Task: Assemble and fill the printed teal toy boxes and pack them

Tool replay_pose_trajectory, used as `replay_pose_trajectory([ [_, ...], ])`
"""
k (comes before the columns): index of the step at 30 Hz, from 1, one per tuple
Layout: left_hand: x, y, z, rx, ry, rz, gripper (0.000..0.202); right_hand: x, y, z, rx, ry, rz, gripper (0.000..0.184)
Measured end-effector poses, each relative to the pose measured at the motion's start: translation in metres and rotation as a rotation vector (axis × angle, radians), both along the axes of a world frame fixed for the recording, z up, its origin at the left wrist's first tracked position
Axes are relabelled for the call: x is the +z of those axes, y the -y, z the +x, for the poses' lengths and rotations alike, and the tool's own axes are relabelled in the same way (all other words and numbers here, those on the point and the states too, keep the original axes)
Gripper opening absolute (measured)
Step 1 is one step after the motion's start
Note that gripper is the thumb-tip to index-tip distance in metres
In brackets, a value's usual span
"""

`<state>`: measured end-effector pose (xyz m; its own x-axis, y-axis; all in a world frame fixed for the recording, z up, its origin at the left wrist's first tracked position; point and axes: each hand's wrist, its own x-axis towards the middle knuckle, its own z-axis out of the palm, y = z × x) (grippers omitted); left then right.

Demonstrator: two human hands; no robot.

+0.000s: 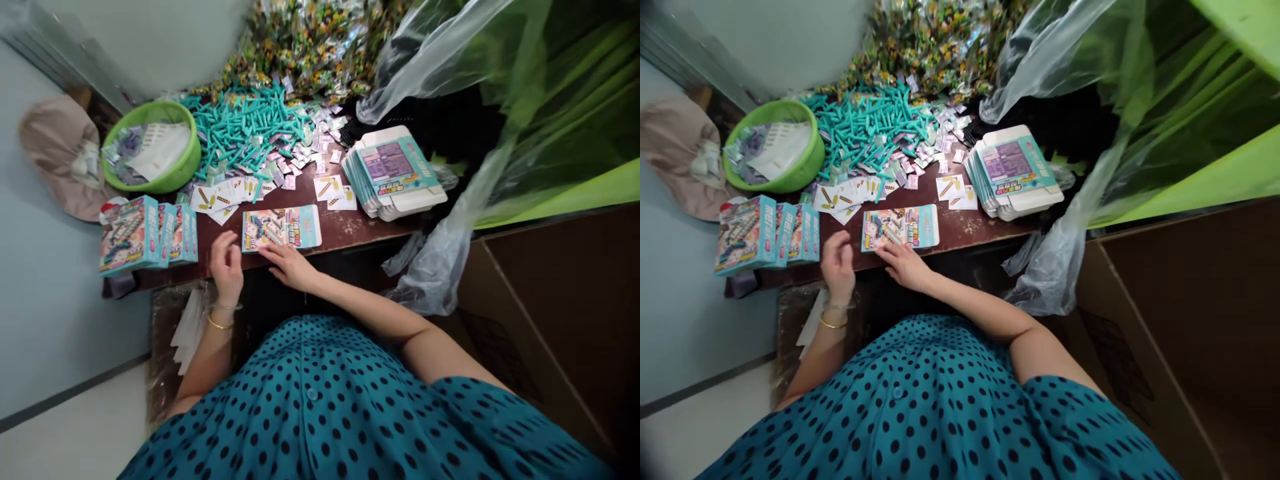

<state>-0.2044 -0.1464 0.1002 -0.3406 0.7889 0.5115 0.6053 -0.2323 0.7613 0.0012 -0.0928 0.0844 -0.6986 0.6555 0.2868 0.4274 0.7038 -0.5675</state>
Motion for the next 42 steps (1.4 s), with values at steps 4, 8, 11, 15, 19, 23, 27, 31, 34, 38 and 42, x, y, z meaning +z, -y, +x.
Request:
replay_pose_trajectory([
  [4,-0.03,-0.007,0.014,-0.19,-0.274,-0.246,0.037,-0.034,-0.029,0.016,-0.358,-0.072,-0.079,0.047],
  [8,-0.052,-0.038,0.037,-0.306,-0.371,-0.322,0.077,-0.028,-0.05,0.019,-0.592,-0.106,-0.386,0.048],
  [11,-0.058,-0.057,0.054,-0.187,-0.334,-0.299,0.073,-0.008,-0.05,-0.003,-0.476,-0.076,-0.337,0.037],
  [15,-0.054,-0.053,0.054,-0.068,-0.348,-0.258,0.06,0.006,-0.088,0.006,-0.394,-0.055,-0.214,0.04],
  [19,-0.051,-0.036,0.035,-0.115,-0.321,-0.244,0.035,-0.021,-0.129,0.044,-0.59,0.134,-0.002,0.053],
  [23,-0.049,-0.021,0.019,-0.077,-0.2,-0.153,0.034,-0.065,-0.079,0.047,-0.269,0.284,0.112,0.072],
  [27,-0.025,-0.008,0.004,0.053,-0.077,-0.063,0.038,-0.088,-0.018,0.059,-0.118,0.237,0.117,0.057],
  [31,0.009,-0.003,-0.005,0.145,0.063,-0.084,0.05,-0.084,-0.023,0.086,-0.143,-0.002,0.06,0.029],
  [34,0.022,-0.002,-0.006,0.134,0.163,-0.09,0.056,-0.051,-0.04,0.098,-0.27,-0.228,0.058,0.018],
  [38,0.023,0.002,-0.002,0.094,0.218,-0.102,0.057,0.026,-0.041,0.102,-0.364,-0.382,0.155,0.011],
  [42,0.022,0.005,-0.003,0.079,0.248,-0.108,0.057,0.09,-0.022,0.094,-0.286,-0.482,0.304,0.003],
])
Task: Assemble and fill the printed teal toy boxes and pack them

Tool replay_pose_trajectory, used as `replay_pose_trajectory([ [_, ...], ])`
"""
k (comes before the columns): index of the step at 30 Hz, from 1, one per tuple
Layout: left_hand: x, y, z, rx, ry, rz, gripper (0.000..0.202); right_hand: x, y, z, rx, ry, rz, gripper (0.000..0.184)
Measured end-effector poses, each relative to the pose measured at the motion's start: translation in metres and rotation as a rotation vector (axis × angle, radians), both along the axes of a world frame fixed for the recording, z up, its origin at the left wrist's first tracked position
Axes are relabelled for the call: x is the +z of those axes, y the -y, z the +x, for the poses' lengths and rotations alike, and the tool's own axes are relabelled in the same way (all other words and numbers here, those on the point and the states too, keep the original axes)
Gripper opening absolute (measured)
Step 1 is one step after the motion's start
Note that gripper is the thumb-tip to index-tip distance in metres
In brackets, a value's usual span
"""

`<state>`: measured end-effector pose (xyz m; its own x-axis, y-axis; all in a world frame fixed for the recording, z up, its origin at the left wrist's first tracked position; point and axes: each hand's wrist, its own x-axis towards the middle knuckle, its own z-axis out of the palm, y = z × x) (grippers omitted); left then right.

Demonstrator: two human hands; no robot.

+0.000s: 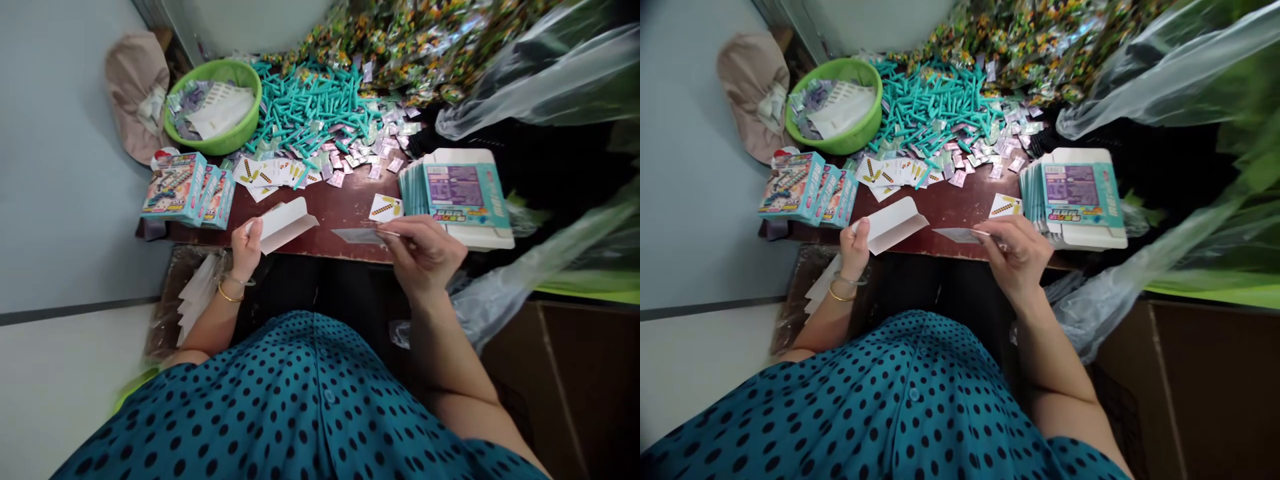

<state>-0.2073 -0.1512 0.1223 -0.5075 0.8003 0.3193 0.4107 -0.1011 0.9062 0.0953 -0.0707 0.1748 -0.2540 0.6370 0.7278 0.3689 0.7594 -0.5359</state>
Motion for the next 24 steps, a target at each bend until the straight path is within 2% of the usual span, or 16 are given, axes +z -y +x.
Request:
replay_pose_trajectory([
  [2,0.001,0.001,-0.002,-0.005,0.018,-0.001,0.057,0.016,0.008,-0.008,0.06,0.009,0.048,0.004],
  [5,0.003,0.001,-0.005,-0.004,0.037,-0.007,0.058,0.02,0.011,-0.021,0.096,0.03,0.046,0.003],
  [8,0.003,0.001,-0.007,-0.007,0.053,-0.01,0.059,0.011,0.002,-0.029,0.049,0.041,-0.005,0.012],
  [14,0.003,0.002,-0.009,-0.013,0.084,0.0,0.059,-0.019,-0.024,-0.027,-0.025,0.074,-0.161,0.024],
  [17,0.003,0.002,-0.008,-0.007,0.094,-0.003,0.058,-0.025,-0.027,-0.023,-0.021,0.023,-0.247,0.023],
  [20,0.002,0.002,-0.007,-0.013,0.115,-0.018,0.057,-0.014,-0.015,-0.023,0.042,0.011,-0.189,0.015],
  [24,0.001,0.001,-0.009,-0.005,0.155,-0.026,0.056,0.014,0.006,-0.033,0.119,0.08,0.008,0.006],
])
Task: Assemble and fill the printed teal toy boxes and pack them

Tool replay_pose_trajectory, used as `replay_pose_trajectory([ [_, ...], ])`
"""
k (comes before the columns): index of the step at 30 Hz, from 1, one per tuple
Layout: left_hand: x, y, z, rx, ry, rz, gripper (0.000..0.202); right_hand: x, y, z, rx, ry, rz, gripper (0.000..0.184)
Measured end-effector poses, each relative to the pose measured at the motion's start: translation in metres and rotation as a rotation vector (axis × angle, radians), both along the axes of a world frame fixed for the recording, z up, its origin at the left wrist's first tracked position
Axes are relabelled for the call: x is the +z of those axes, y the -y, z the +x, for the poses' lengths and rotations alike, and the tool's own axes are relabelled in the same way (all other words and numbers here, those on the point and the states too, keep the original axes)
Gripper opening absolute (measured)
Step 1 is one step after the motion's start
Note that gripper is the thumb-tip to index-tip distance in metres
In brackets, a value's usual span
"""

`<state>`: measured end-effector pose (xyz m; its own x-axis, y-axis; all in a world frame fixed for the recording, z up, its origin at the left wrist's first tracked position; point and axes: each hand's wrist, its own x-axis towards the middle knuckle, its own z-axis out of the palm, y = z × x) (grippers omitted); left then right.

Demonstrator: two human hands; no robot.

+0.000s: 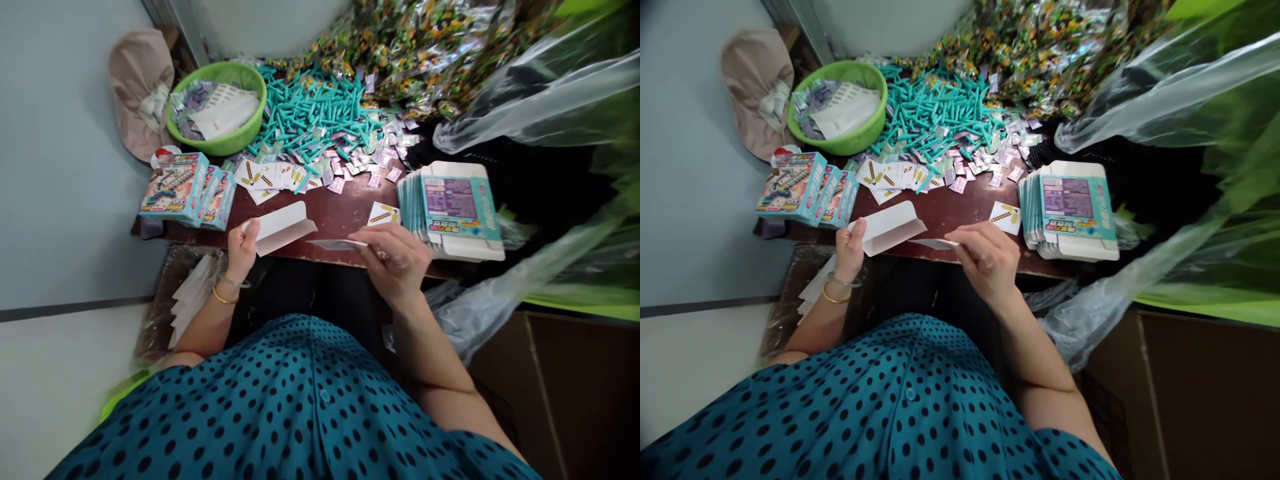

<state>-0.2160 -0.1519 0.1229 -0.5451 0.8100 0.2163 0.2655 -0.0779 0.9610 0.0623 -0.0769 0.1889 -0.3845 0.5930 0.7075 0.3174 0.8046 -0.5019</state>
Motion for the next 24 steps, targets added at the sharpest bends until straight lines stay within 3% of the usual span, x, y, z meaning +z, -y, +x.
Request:
replay_pose_trajectory([
  [3,0.0,0.001,-0.002,0.011,0.02,0.005,0.055,0.009,0.004,-0.008,0.022,-0.003,0.073,0.006],
  [5,0.0,0.002,-0.003,0.016,0.026,0.004,0.055,0.005,-0.001,-0.008,-0.025,-0.037,0.074,0.011],
  [8,-0.001,0.003,-0.003,0.016,0.024,0.003,0.056,-0.011,-0.015,-0.001,-0.117,-0.076,0.098,0.012],
  [11,-0.003,0.002,-0.002,0.009,0.032,0.002,0.055,-0.033,-0.024,0.008,-0.128,-0.042,0.192,0.004],
  [16,-0.004,0.0,-0.001,0.021,0.028,0.011,0.056,-0.057,-0.024,0.02,-0.16,0.044,0.235,0.012],
  [20,-0.003,0.001,0.0,0.025,0.019,0.006,0.057,-0.049,-0.016,0.026,-0.139,0.053,0.186,0.017],
  [24,0.0,0.001,0.005,0.014,-0.017,-0.003,0.059,-0.031,-0.001,-0.001,0.065,0.033,0.187,0.018],
])
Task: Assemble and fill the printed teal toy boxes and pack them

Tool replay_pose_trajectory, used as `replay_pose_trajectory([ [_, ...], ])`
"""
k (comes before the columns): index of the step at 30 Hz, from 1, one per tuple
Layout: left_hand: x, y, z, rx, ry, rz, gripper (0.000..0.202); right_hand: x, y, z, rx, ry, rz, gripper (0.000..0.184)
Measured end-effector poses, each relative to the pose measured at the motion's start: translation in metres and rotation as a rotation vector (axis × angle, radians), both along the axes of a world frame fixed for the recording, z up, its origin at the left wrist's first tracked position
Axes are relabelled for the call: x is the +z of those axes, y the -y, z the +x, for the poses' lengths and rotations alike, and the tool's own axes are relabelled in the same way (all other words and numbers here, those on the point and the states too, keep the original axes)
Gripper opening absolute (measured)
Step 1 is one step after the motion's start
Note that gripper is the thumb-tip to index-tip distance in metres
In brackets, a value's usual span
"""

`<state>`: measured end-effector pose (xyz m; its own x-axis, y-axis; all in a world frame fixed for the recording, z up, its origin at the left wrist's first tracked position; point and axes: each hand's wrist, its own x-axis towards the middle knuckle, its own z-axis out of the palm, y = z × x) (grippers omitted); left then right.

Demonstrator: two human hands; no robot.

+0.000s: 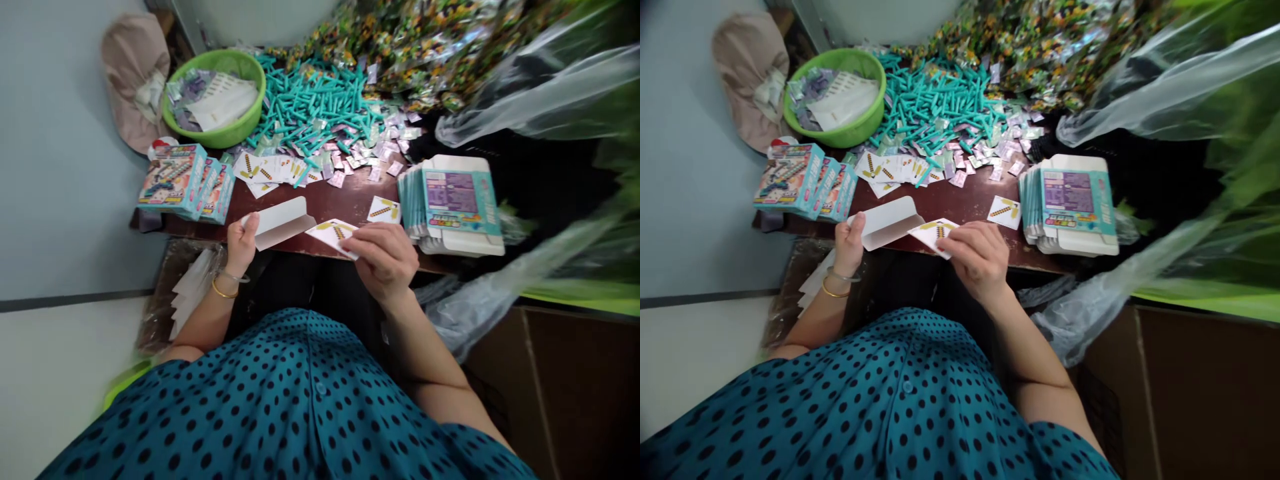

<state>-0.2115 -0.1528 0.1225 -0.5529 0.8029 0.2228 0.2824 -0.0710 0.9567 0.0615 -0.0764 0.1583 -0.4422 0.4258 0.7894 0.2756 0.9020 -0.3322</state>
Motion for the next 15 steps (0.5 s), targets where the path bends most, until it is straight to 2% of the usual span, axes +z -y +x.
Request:
replay_pose_trajectory([
  [2,0.002,0.001,0.003,-0.016,-0.029,-0.004,0.059,-0.001,0.008,-0.033,0.123,0.098,0.018,0.016],
  [5,0.003,0.002,0.002,0.019,-0.09,0.003,0.059,-0.014,0.012,-0.084,0.263,0.283,0.043,0.019],
  [8,-0.001,0.003,-0.009,0.109,-0.062,-0.004,0.058,-0.03,-0.004,-0.103,0.304,0.299,-0.017,0.025],
  [10,-0.004,0.001,-0.02,0.155,0.003,0.003,0.055,-0.035,-0.034,-0.09,0.232,0.236,-0.082,0.028],
  [11,-0.006,0.0,-0.024,0.177,0.028,0.015,0.054,-0.037,-0.057,-0.079,0.154,0.205,-0.125,0.028],
  [13,-0.007,-0.003,-0.028,0.216,0.048,0.044,0.053,-0.042,-0.114,-0.053,-0.084,0.195,-0.256,0.035],
  [15,-0.006,-0.006,-0.026,0.232,0.034,0.047,0.052,-0.054,-0.171,-0.033,-0.339,0.315,-0.425,0.043],
])
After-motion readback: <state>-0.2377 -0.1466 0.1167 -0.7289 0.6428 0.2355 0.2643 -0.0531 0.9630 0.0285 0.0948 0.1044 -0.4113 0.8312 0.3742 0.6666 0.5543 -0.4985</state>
